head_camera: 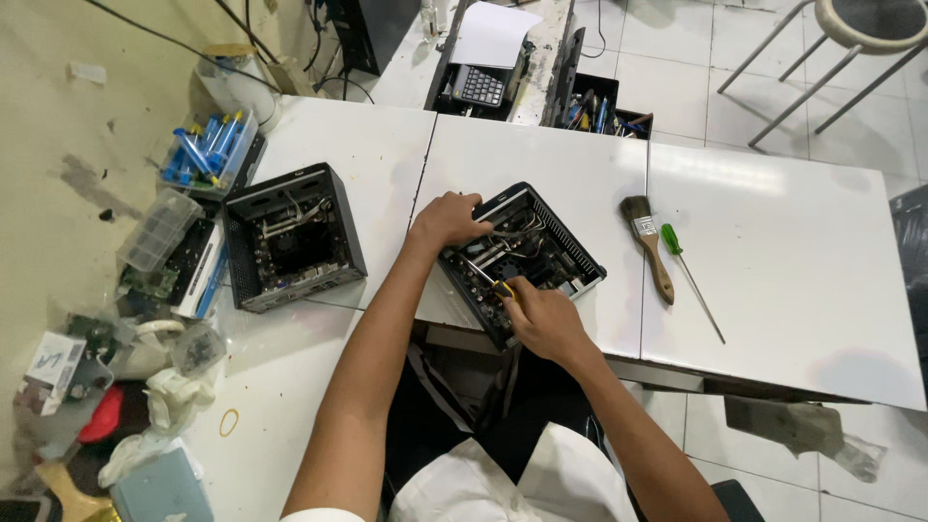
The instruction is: The person works on a small computer case placed on a white table, using a screwdriver to tighten screws on the motherboard. They also connect internal wires and adjust components within the case.
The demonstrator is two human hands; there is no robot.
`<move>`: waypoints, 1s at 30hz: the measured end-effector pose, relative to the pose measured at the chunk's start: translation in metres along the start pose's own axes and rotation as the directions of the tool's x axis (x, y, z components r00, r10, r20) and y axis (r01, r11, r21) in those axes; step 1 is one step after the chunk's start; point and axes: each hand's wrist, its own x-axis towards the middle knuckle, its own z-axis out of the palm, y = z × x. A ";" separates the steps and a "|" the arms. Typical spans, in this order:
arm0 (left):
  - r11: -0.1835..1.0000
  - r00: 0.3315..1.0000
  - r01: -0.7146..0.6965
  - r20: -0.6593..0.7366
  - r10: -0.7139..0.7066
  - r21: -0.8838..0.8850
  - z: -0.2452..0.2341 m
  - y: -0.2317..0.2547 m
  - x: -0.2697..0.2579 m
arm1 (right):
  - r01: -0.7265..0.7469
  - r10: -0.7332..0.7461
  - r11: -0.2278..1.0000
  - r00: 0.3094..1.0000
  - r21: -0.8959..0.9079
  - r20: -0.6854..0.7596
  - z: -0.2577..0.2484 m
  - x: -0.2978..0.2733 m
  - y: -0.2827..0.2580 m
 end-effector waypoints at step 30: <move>0.973 0.995 -0.071 -0.078 0.056 -0.218 0.001 0.000 -0.025 | 0.077 -0.072 0.996 0.993 0.044 -0.090 0.005 0.011 0.014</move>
